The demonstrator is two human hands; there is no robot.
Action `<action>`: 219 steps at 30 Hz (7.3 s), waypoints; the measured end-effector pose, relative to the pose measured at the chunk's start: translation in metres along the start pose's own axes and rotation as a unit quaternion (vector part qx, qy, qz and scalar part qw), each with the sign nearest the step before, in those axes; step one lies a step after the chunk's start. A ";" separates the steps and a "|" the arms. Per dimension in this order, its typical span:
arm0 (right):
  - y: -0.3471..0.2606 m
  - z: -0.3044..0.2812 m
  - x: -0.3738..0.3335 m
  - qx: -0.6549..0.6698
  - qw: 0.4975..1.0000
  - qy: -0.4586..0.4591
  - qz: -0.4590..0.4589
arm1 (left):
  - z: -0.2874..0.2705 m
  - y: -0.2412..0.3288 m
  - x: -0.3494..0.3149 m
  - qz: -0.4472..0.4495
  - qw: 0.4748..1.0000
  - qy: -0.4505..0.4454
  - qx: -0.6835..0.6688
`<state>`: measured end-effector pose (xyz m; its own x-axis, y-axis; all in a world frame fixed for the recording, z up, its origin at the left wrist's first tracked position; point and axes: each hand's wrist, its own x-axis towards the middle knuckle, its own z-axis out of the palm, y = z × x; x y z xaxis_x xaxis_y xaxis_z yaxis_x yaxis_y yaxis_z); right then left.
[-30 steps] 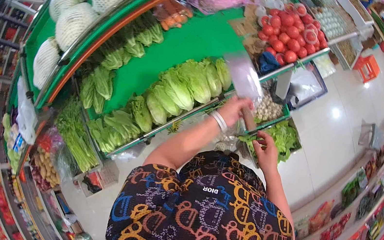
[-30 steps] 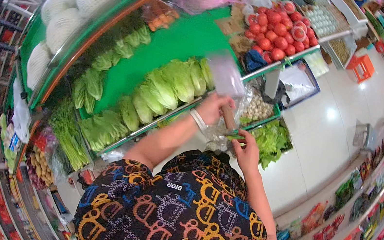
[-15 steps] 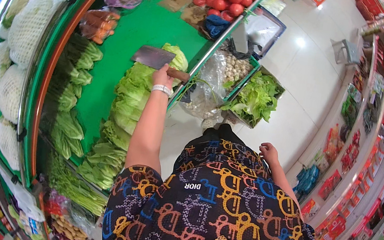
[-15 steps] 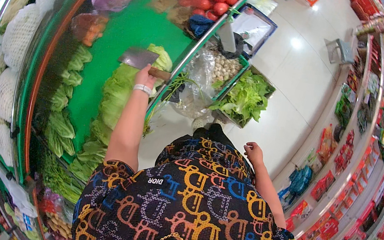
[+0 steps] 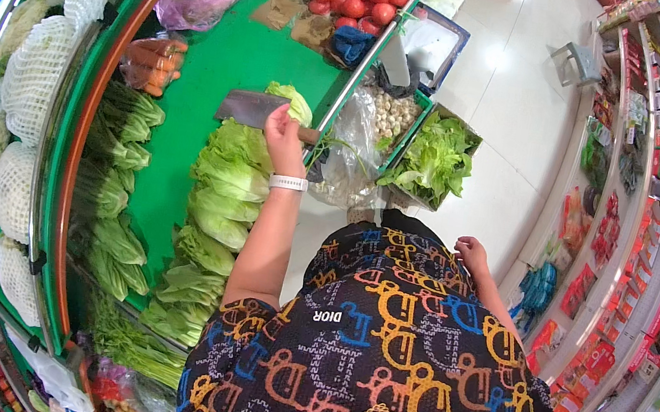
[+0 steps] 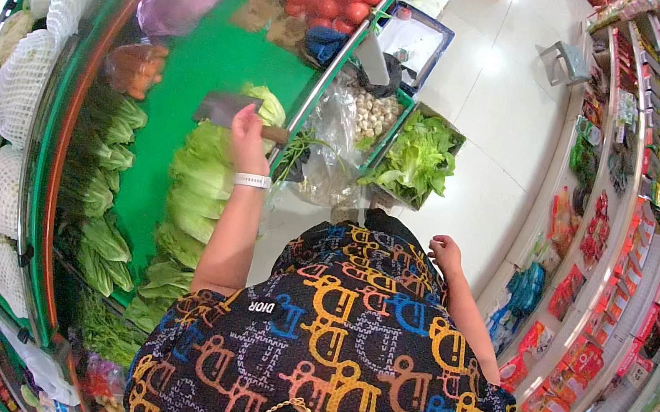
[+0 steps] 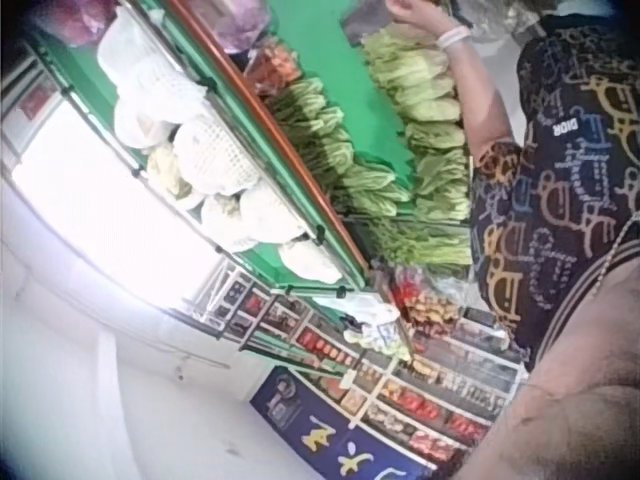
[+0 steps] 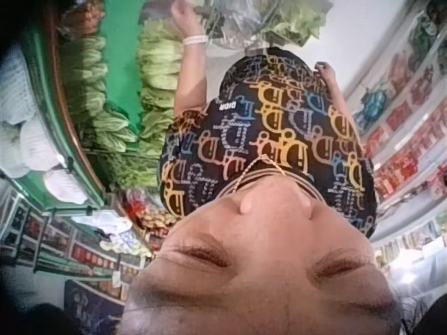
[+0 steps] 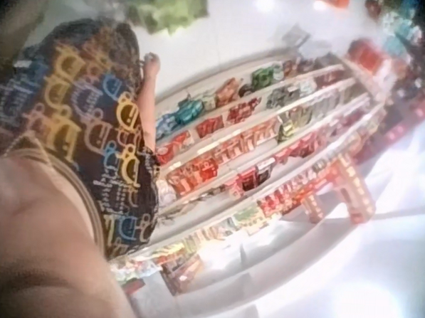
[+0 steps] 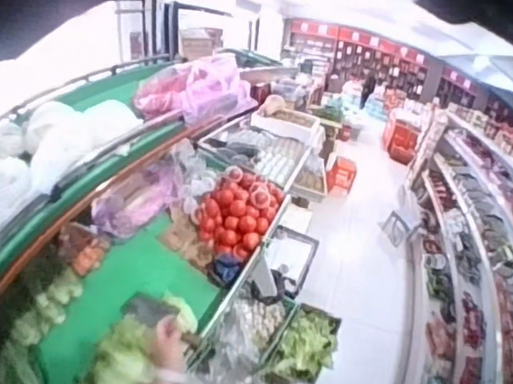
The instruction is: The person uses a cleaver to trim the base of several heads of lettuce and places them on a green display counter. They then pick up multiple tomatoes, remove their foam netting, and arrange them on the counter next to the lettuce.
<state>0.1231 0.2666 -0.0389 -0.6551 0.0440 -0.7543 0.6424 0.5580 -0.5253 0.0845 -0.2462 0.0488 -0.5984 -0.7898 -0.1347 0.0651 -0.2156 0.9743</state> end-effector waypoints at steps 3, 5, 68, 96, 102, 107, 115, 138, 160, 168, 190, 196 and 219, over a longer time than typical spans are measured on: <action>-0.025 0.001 0.011 -0.014 1.000 -0.007 -0.022 | 0.011 -0.019 0.012 0.026 0.997 -0.047 0.054; -0.054 0.004 0.015 -0.028 0.999 -0.021 -0.037 | 0.019 -0.034 0.021 0.048 0.990 -0.064 0.115; -0.766 0.294 0.301 -0.062 0.791 -0.551 -0.256 | 0.101 -0.089 0.101 -0.044 0.798 -0.183 0.573; -0.431 -0.066 0.382 -0.516 0.839 -0.113 -0.134 | 0.108 -0.088 0.103 -0.018 0.787 -0.187 0.587; -0.601 0.127 0.280 -0.234 0.765 -0.215 -0.560 | 0.106 -0.085 0.102 -0.034 0.783 -0.184 0.593; -0.662 0.264 0.314 -0.451 0.517 -0.079 -0.723 | 0.102 -0.096 0.102 -0.010 0.794 -0.184 0.580; -0.665 0.327 0.328 -0.618 0.476 -0.013 -0.626 | 0.102 -0.091 0.102 -0.038 0.793 -0.190 0.578; -0.587 0.056 0.256 0.089 0.886 -0.435 -0.133 | 0.105 -0.090 0.101 -0.028 0.796 -0.182 0.577; -0.601 0.207 0.273 -0.465 0.427 0.009 -0.775 | 0.105 -0.093 0.100 -0.011 0.791 -0.173 0.587; -0.695 0.281 0.288 -0.415 0.437 0.101 -0.791 | 0.101 -0.098 0.099 -0.010 0.787 -0.187 0.588; -0.853 0.399 0.382 -0.594 0.581 0.001 -0.556 | 0.106 -0.088 0.105 -0.058 0.784 -0.191 0.587; -0.883 0.363 0.391 -0.527 0.500 0.158 -0.669 | 0.109 -0.081 0.109 -0.033 0.784 -0.198 0.588; -0.718 0.282 0.301 -0.474 0.420 0.036 -0.773 | 0.108 -0.086 0.102 0.009 0.784 -0.168 0.597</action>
<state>-0.4233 -0.3550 0.0001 -0.0303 -0.9724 0.2314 -0.9976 0.0437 0.0532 -0.0682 -0.2465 -0.0291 -0.7955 -0.5480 -0.2584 -0.5984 0.6440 0.4766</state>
